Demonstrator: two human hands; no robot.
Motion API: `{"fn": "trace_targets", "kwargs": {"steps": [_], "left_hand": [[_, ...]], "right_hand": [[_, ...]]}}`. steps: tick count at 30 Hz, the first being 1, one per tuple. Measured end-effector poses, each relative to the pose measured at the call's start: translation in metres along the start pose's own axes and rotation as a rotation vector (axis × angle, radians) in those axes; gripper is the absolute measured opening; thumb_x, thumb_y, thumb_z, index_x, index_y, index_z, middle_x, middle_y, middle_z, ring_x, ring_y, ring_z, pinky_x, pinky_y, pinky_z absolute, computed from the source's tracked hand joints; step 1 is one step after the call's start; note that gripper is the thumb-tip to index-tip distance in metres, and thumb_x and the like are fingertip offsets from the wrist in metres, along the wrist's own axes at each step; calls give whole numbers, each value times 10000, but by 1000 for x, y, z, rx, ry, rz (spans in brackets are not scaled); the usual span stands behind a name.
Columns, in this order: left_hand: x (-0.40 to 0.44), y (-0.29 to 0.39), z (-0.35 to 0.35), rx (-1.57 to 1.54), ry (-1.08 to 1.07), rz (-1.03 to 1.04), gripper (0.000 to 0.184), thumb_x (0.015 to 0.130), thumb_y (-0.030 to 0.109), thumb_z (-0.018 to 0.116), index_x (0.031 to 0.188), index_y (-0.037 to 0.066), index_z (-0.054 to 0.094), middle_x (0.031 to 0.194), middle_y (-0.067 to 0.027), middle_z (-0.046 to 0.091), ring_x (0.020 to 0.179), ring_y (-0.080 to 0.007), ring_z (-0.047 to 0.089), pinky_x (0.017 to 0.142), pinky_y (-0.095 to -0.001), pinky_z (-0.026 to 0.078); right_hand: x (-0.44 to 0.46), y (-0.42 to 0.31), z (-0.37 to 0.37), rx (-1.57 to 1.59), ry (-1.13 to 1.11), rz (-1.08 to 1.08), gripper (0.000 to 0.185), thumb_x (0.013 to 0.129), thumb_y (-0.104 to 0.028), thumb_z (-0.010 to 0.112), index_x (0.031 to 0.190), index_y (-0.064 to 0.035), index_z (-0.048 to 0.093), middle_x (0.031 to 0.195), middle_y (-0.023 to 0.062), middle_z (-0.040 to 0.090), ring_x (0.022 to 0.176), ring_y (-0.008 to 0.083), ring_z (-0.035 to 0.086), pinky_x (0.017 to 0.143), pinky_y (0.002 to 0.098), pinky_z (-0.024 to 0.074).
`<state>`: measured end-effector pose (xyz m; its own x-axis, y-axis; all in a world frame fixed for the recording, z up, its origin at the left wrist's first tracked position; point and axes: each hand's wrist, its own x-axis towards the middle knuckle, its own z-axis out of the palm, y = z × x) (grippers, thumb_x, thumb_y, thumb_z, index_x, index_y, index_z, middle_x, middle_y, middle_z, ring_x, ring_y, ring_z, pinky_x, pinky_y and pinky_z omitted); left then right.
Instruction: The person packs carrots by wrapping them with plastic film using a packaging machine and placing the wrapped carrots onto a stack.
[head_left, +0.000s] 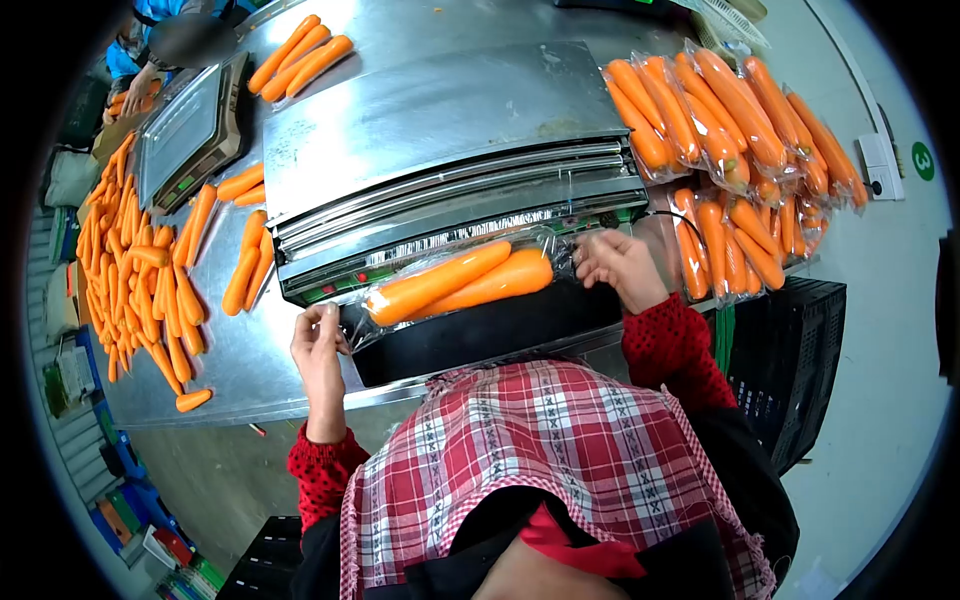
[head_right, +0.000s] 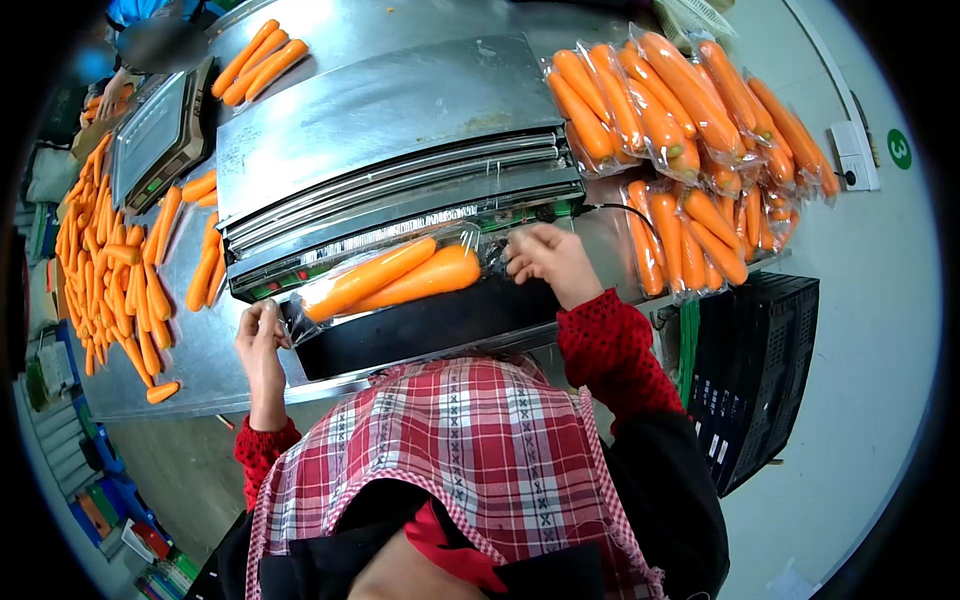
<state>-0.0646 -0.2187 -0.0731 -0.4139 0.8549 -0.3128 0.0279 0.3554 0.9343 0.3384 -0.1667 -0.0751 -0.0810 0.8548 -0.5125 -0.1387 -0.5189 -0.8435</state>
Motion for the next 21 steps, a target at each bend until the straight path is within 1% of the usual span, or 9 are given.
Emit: {"fn": "trace_targets", "kwargs": {"steps": [2, 5, 8, 11, 12, 14, 16, 18, 21], "left_hand": [[-4, -12, -2, 11, -18, -5, 157, 907, 172, 643, 963, 33, 593, 666, 0, 540, 522, -44, 461, 490, -188, 370], [-7, -20, -14, 153, -318, 252, 53, 806, 10, 650, 816, 7, 598, 1112, -83, 528, 837, -132, 541, 704, -241, 457], [-11, -32, -16, 183, -253, 334, 89, 881, 14, 594, 809, 22, 543, 1097, -67, 538, 848, -107, 512, 723, -220, 401], [-11, -42, 2, -117, -97, 302, 95, 962, 54, 514, 869, 34, 504, 866, -44, 553, 703, -88, 503, 655, -213, 414], [-14, -39, 10, -187, -63, 255, 108, 984, 77, 489, 881, 42, 490, 760, -30, 537, 628, -84, 494, 605, -211, 419], [-23, -19, 23, -535, 66, -44, 151, 1003, 160, 479, 881, 71, 471, 583, 30, 369, 419, -63, 327, 361, -238, 262], [-36, -19, 15, -701, 122, -72, 164, 994, 183, 505, 871, 79, 472, 572, 38, 351, 408, -54, 301, 351, -237, 234], [-63, -15, -9, -454, 218, -31, 176, 986, 185, 515, 843, 89, 478, 553, 48, 327, 403, -48, 282, 347, -233, 222], [-97, -25, -28, -24, 146, -287, 187, 949, 158, 556, 796, 53, 531, 537, 41, 369, 420, -50, 322, 361, -247, 229]], "right_hand": [[-8, 4, -1, -84, -41, -47, 227, 926, -197, 604, 989, 17, 642, 824, 72, 631, 634, 107, 600, 582, 232, 500], [-10, 9, 6, -303, 29, -90, 155, 903, -126, 617, 926, 22, 658, 764, 58, 637, 657, 101, 590, 571, 236, 471], [-6, 31, 19, -191, 203, -458, 132, 944, -98, 565, 910, 16, 622, 760, 52, 626, 664, 89, 568, 583, 231, 467], [7, 33, 43, -217, 257, -637, 155, 984, -142, 509, 933, -9, 572, 770, 27, 582, 652, 83, 549, 601, 224, 468], [12, 31, 55, -121, 247, -610, 147, 990, -148, 500, 934, -21, 549, 717, -2, 534, 574, 56, 487, 520, 195, 419], [15, 28, 61, -201, 345, -510, 148, 992, -148, 492, 922, -29, 546, 658, -25, 497, 516, 26, 428, 444, 172, 344], [-4, 28, 48, -137, 349, -389, 150, 987, -159, 503, 909, -40, 551, 626, -30, 479, 481, 25, 406, 419, 177, 320], [-37, 26, 25, 4, 344, -156, 156, 976, -181, 525, 883, -61, 562, 560, -41, 441, 411, 24, 362, 368, 186, 272], [-86, 76, -15, 121, 293, 192, 182, 930, -166, 593, 784, -58, 575, 535, -31, 445, 387, 49, 375, 346, 220, 258]]}}
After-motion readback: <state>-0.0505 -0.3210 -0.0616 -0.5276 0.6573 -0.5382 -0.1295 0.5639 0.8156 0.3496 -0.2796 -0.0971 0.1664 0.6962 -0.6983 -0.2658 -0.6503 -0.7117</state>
